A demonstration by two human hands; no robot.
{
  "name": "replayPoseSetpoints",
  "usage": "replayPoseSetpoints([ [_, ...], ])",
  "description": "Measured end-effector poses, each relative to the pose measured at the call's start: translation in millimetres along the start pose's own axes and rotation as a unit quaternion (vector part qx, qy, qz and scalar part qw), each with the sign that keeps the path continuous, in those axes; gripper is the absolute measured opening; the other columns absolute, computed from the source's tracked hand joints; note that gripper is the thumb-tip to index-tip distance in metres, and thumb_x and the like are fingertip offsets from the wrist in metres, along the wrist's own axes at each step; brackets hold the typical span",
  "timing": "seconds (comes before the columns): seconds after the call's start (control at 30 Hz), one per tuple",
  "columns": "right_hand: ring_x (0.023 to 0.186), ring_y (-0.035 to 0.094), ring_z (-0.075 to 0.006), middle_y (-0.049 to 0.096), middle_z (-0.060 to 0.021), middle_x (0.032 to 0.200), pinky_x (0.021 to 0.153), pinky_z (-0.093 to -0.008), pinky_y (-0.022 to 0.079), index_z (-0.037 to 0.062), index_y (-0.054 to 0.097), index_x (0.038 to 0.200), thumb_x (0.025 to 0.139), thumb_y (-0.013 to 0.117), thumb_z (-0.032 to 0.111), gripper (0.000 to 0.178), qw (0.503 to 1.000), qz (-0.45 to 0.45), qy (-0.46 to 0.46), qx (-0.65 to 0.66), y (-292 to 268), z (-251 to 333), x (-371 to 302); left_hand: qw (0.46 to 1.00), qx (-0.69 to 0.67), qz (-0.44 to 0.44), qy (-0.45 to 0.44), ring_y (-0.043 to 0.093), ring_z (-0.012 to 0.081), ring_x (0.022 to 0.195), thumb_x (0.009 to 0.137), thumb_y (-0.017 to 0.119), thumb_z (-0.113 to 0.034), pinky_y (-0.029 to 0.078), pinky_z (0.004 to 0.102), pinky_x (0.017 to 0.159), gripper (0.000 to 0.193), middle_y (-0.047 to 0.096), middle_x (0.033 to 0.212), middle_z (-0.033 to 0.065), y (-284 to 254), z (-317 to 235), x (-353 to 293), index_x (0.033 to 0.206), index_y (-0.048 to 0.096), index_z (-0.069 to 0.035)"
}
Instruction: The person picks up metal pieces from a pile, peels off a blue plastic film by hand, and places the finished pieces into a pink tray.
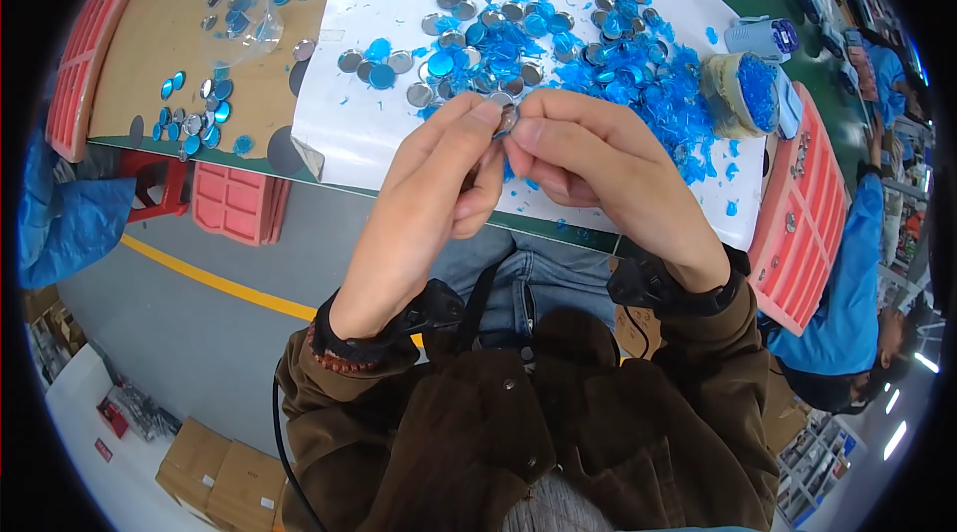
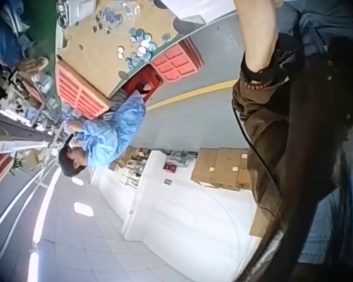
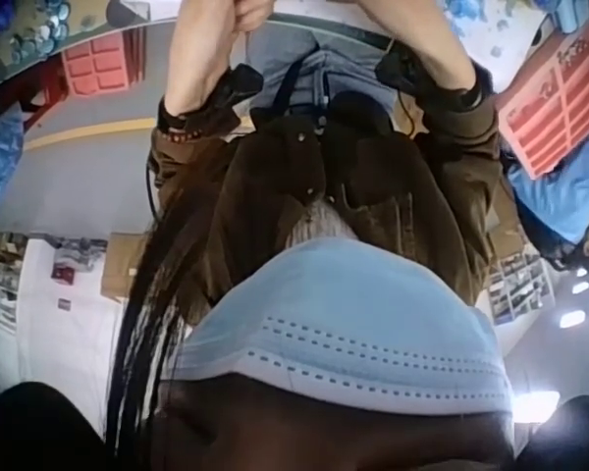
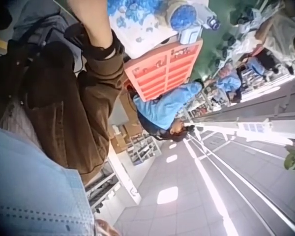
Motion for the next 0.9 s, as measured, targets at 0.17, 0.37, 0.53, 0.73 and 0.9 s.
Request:
replayPoseSetpoints([
  [0.17, 0.045, 0.031, -0.0053, 0.033, 0.0025, 0.053, 0.040, -0.0211, 0.022, 0.0049, 0.045, 0.063, 0.076, 0.047, 0.008, 0.013, 0.978, -0.039, -0.069, -0.192, 0.1, 5.0, 5.7, 1.000, 0.011, -0.004, -0.008, 0.017, 0.0039, 0.037, 0.088, 0.034, -0.023, 0.013, 0.0210, 0.037, 0.023, 0.023, 0.045, -0.0050, -5.0, 0.5, -0.4, 0.070, 0.037, -0.009],
  [0.37, 0.042, 0.036, -0.0144, 0.035, -0.0046, 0.051, 0.039, -0.0257, 0.026, 0.0027, 0.039, 0.058, 0.063, 0.053, 0.000, 0.015, 0.804, -0.074, -0.320, -0.497, 11.1, 24.2, -4.4, 0.985, -0.026, 0.074, -0.156, 0.016, 0.0039, 0.035, 0.088, 0.034, -0.024, 0.013, 0.0204, 0.036, 0.026, 0.023, 0.045, -0.0057, -10.3, 14.0, -3.4, 0.065, 0.034, -0.012],
  [0.53, 0.042, 0.036, -0.0196, 0.035, -0.0074, 0.050, 0.039, -0.0275, 0.028, 0.0019, 0.039, 0.058, 0.059, 0.054, 0.000, 0.015, 0.811, -0.084, -0.315, -0.486, 2.4, 23.8, 0.7, 0.970, -0.101, 0.105, -0.196, 0.016, 0.0040, 0.034, 0.088, 0.033, -0.025, 0.014, 0.0201, 0.035, 0.028, 0.022, 0.044, -0.0063, -8.2, 20.0, 0.2, 0.063, 0.033, -0.013],
  [0.73, 0.042, 0.034, -0.0159, 0.037, -0.0076, 0.053, 0.039, -0.0275, 0.026, 0.0012, 0.040, 0.060, 0.063, 0.052, 0.002, 0.012, 0.869, -0.092, -0.221, -0.432, -8.7, 7.4, 6.1, 0.962, -0.156, 0.097, -0.200, 0.016, 0.0038, 0.033, 0.089, 0.031, -0.027, 0.015, 0.0197, 0.034, 0.028, 0.021, 0.044, -0.0066, -6.3, 29.5, 4.8, 0.063, 0.032, -0.015],
  [0.9, 0.045, 0.033, -0.0114, 0.039, -0.0049, 0.054, 0.042, -0.0262, 0.026, 0.0002, 0.042, 0.063, 0.070, 0.050, 0.005, 0.011, 0.897, -0.044, -0.144, -0.415, -8.6, 9.4, 5.1, 0.966, -0.167, 0.098, -0.172, 0.016, 0.0039, 0.034, 0.089, 0.031, -0.027, 0.015, 0.0194, 0.035, 0.029, 0.021, 0.044, -0.0067, -4.5, 30.5, 5.0, 0.064, 0.032, -0.014],
])
Point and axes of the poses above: each hand's wrist, its own x-axis towards the middle knuckle, its own y-axis out of the palm, z = x × y, the point moved 6 cm from there along x, towards the middle knuckle
